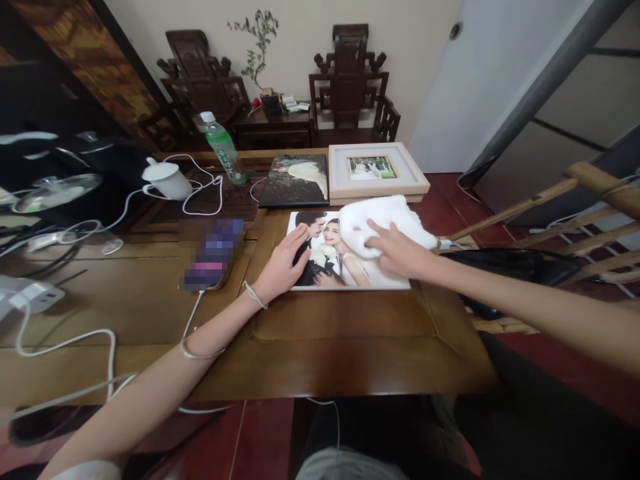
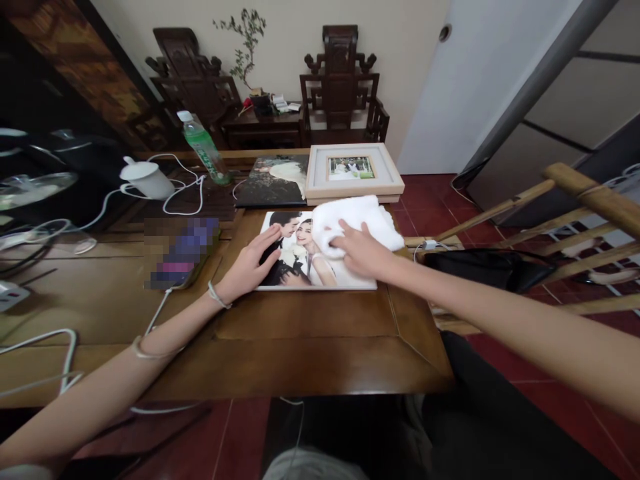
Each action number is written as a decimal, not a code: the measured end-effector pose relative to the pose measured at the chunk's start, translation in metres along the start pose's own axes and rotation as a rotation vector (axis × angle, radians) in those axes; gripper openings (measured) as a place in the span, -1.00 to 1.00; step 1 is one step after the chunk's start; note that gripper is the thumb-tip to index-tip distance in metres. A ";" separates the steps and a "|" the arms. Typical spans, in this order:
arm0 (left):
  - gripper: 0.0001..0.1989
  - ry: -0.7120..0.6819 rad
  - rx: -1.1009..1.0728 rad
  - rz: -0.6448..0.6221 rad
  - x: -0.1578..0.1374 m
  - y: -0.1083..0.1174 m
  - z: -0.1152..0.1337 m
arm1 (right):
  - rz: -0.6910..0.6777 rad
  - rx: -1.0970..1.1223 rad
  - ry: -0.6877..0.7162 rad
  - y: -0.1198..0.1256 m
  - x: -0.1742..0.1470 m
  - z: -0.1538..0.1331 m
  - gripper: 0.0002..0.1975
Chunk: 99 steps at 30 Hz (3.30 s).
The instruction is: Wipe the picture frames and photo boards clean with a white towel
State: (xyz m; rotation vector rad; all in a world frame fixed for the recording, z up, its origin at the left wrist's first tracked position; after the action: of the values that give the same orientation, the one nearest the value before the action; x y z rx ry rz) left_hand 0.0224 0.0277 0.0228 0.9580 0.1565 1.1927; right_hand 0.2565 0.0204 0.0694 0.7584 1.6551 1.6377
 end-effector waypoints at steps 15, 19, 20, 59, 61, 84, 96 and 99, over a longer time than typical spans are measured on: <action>-0.51 0.009 0.007 0.002 -0.001 0.000 0.000 | -0.097 0.067 0.113 0.008 -0.046 -0.040 -0.53; -0.52 0.003 0.009 -0.003 0.000 0.001 0.000 | -0.027 0.040 0.024 0.013 0.002 0.006 -0.50; -0.52 0.001 0.007 -0.007 0.000 0.001 0.000 | -0.009 0.038 0.009 0.013 0.013 0.017 -0.51; -0.53 -0.006 0.019 0.002 -0.001 0.002 -0.002 | 0.034 -0.101 -0.020 0.001 0.022 0.022 -0.48; -0.52 -0.006 0.021 -0.001 -0.001 0.002 -0.001 | 0.053 -0.106 -0.012 -0.003 0.006 0.012 -0.50; -0.51 0.006 0.037 -0.008 -0.001 0.002 0.000 | -0.080 -0.053 0.044 0.018 0.024 0.025 -0.60; -0.52 -0.001 0.028 -0.003 0.000 0.001 0.001 | -0.017 -0.020 0.057 -0.003 -0.049 -0.033 -0.53; -0.52 -0.006 0.034 0.001 0.000 0.000 0.002 | -0.064 -0.004 0.124 -0.003 -0.081 -0.060 -0.55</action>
State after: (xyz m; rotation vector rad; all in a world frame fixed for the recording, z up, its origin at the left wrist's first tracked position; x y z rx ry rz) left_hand 0.0230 0.0269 0.0241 0.9909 0.1721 1.1916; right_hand 0.2572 -0.0802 0.0703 0.6055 1.7433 1.6717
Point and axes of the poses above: each hand's wrist, its own x-axis towards the middle knuckle, its own y-axis out of the back of the hand, z = x × y, the point moved 4 cm from there along x, towards the middle knuckle, and after that the axes turned 8 degrees about -x, right-handed, at the moved point
